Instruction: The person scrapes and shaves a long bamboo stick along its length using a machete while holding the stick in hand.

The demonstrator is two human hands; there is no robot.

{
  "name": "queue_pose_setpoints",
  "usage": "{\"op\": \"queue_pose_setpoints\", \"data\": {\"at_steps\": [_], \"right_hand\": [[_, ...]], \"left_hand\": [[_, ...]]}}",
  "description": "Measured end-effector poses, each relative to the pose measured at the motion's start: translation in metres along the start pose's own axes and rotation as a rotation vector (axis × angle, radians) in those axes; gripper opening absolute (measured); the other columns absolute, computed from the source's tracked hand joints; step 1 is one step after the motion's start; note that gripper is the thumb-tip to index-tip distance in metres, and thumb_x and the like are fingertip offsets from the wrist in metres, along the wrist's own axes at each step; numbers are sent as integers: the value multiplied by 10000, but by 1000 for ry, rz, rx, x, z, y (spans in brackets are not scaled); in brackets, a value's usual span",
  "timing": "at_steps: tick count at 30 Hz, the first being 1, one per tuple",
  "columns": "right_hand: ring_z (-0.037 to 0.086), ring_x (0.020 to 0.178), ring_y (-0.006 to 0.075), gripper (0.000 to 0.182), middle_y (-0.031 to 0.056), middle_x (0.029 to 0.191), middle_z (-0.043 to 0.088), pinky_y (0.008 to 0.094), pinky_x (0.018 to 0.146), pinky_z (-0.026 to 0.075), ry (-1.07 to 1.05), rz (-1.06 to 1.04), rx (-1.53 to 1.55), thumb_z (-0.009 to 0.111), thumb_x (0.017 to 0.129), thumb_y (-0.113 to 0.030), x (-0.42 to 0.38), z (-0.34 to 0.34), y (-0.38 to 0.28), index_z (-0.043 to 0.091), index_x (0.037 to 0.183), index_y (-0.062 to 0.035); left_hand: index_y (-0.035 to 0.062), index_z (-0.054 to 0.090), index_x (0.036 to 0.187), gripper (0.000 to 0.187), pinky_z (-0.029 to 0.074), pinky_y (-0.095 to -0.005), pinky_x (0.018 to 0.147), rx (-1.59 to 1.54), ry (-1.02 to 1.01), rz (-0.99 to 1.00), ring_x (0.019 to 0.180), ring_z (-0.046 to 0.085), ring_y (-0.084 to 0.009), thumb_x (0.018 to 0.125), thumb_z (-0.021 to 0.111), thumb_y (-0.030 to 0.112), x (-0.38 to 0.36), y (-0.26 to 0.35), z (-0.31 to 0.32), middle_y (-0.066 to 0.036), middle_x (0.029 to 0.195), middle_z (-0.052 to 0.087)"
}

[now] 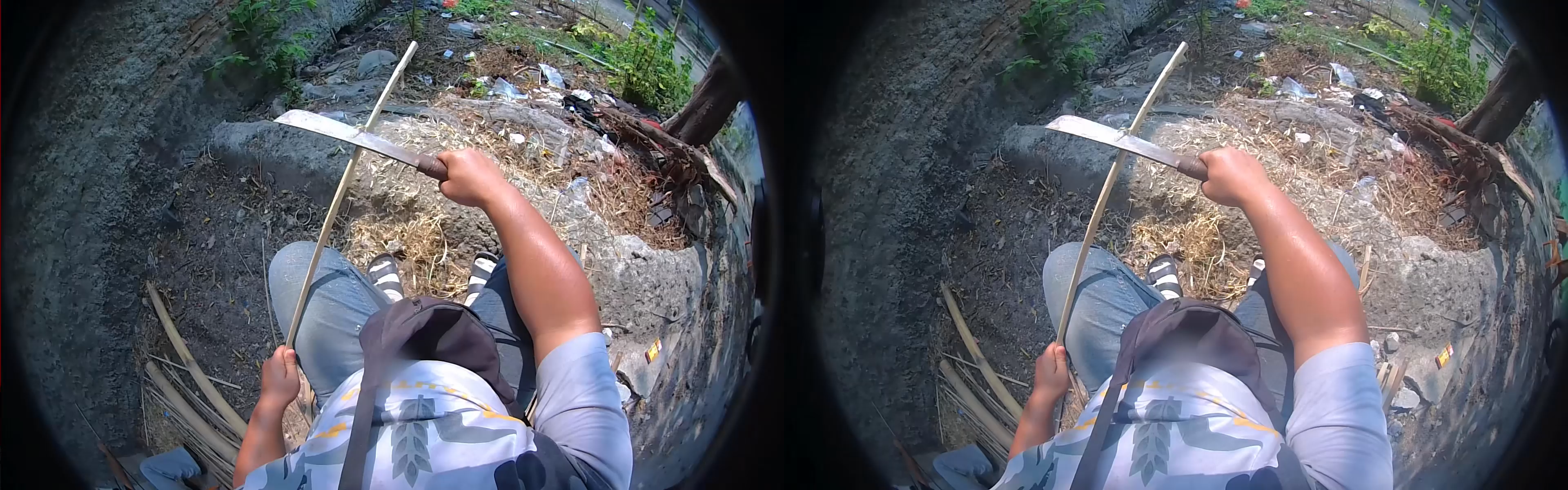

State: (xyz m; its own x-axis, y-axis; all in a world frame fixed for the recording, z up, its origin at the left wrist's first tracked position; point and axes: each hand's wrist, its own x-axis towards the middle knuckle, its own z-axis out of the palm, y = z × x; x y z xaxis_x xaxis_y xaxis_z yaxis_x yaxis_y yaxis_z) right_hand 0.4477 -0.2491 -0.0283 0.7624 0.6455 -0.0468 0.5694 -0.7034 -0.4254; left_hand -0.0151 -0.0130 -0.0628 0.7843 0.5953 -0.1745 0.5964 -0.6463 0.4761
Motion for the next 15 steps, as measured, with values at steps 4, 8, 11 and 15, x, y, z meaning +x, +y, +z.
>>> {"op": "queue_pose_setpoints", "data": {"at_steps": [4,8,11,15], "right_hand": [[738,963,336,204,131,978,757,476,854,588,-86,-261,-150,674,788,-136,-16,2,-29,750,978,-131],[742,968,320,206,117,975,760,457,838,599,-147,-278,-263,688,793,-137,-18,2,-38,756,988,-143],[715,932,399,206,158,944,749,510,824,567,-39,-20,-61,653,788,-134,7,12,8,724,981,-137],[717,1010,395,262,209,1027,745,493,907,555,20,220,13,630,823,-172,12,17,44,731,1046,-79]], "left_hand": [[14,596,988,321,457,-539,634,118,-6,-42,766,649,-501,1099,462,284,-3,3,4,-249,763,638],[20,569,965,293,453,-562,629,153,31,-33,763,643,-517,1092,478,269,-3,7,5,-263,756,634],[26,557,934,281,456,-574,613,171,57,-21,752,638,-527,1078,513,263,-8,1,5,-261,741,639],[24,552,922,267,470,-587,622,241,68,8,767,642,-532,1063,543,251,3,-6,1,-267,747,646]]}}
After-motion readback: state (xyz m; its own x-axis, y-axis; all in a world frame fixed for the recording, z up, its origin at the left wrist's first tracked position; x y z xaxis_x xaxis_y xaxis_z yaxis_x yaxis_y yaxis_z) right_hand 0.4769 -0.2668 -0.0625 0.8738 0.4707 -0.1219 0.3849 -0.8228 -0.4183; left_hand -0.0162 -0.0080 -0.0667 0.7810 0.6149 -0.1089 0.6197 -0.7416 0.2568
